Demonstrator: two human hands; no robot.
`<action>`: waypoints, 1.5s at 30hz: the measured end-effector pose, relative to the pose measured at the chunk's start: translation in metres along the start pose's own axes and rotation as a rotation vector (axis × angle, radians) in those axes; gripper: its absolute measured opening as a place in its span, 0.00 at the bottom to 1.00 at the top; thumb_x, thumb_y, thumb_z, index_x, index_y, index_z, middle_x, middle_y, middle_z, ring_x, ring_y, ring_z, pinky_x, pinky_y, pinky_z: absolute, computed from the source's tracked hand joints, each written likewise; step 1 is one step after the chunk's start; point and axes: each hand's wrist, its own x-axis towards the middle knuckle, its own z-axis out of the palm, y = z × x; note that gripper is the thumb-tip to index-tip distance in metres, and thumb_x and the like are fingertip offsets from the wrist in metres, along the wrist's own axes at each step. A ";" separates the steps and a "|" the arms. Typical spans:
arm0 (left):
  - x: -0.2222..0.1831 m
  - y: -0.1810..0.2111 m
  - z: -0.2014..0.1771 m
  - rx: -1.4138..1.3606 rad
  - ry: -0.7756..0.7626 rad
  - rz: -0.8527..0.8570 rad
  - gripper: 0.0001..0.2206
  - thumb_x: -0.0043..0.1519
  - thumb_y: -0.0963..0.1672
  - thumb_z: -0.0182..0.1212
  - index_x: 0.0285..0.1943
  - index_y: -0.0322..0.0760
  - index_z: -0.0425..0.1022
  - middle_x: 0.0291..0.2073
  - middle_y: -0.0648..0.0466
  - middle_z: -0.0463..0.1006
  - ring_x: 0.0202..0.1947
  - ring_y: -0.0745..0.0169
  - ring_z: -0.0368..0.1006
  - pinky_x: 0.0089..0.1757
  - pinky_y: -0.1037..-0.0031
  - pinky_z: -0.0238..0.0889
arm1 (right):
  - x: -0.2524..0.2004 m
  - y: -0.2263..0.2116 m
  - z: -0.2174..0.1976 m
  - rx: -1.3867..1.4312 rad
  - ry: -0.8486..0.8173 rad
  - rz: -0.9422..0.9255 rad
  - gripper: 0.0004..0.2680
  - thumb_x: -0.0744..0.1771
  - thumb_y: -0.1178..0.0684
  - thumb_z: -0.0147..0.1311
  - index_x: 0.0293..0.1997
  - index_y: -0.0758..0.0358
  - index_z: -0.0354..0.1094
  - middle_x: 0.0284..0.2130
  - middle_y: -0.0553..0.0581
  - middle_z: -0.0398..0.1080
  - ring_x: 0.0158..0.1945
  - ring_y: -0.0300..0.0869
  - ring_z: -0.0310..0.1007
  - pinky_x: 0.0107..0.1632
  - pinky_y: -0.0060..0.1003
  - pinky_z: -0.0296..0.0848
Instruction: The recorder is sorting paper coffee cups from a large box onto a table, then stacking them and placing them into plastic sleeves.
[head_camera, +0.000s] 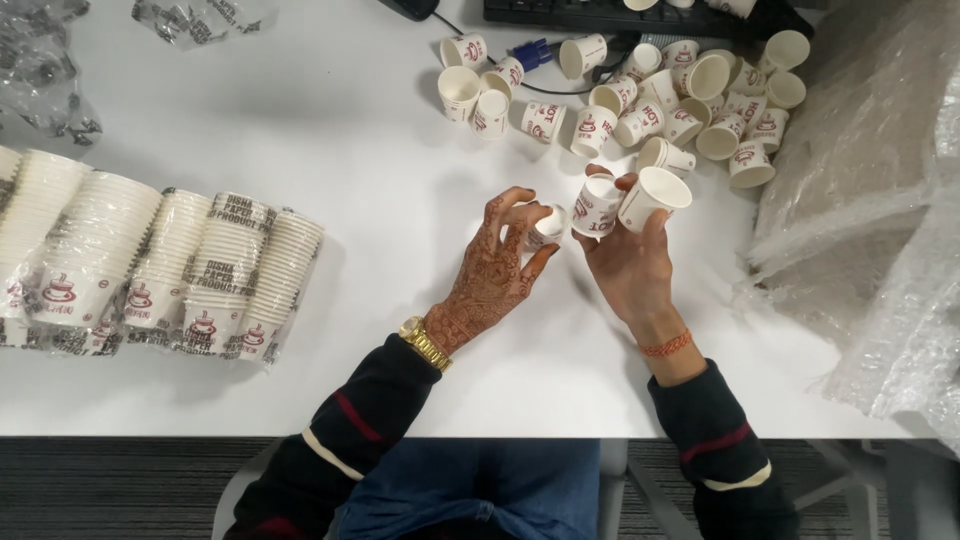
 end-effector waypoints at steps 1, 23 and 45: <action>0.000 0.001 -0.001 -0.041 0.000 -0.014 0.21 0.63 0.41 0.67 0.64 0.39 0.64 0.62 0.46 0.64 0.62 0.48 0.67 0.57 0.63 0.69 | -0.001 0.001 -0.001 -0.048 -0.060 -0.021 0.20 0.70 0.30 0.51 0.63 0.47 0.60 0.69 0.52 0.59 0.65 0.40 0.61 0.66 0.39 0.63; -0.001 0.002 -0.004 -0.199 -0.056 -0.165 0.28 0.63 0.42 0.69 0.70 0.38 0.59 0.61 0.47 0.71 0.61 0.48 0.73 0.55 0.62 0.72 | 0.000 -0.002 0.014 -0.607 -0.268 0.043 0.36 0.65 0.30 0.60 0.75 0.69 0.53 0.74 0.65 0.55 0.78 0.53 0.52 0.78 0.53 0.52; 0.001 0.002 -0.004 -0.079 -0.090 -0.173 0.24 0.60 0.44 0.68 0.63 0.38 0.64 0.56 0.47 0.72 0.56 0.48 0.73 0.52 0.61 0.72 | 0.005 -0.013 -0.003 -0.588 0.024 -0.122 0.15 0.71 0.58 0.57 0.61 0.63 0.52 0.56 0.59 0.75 0.39 0.31 0.66 0.38 0.25 0.69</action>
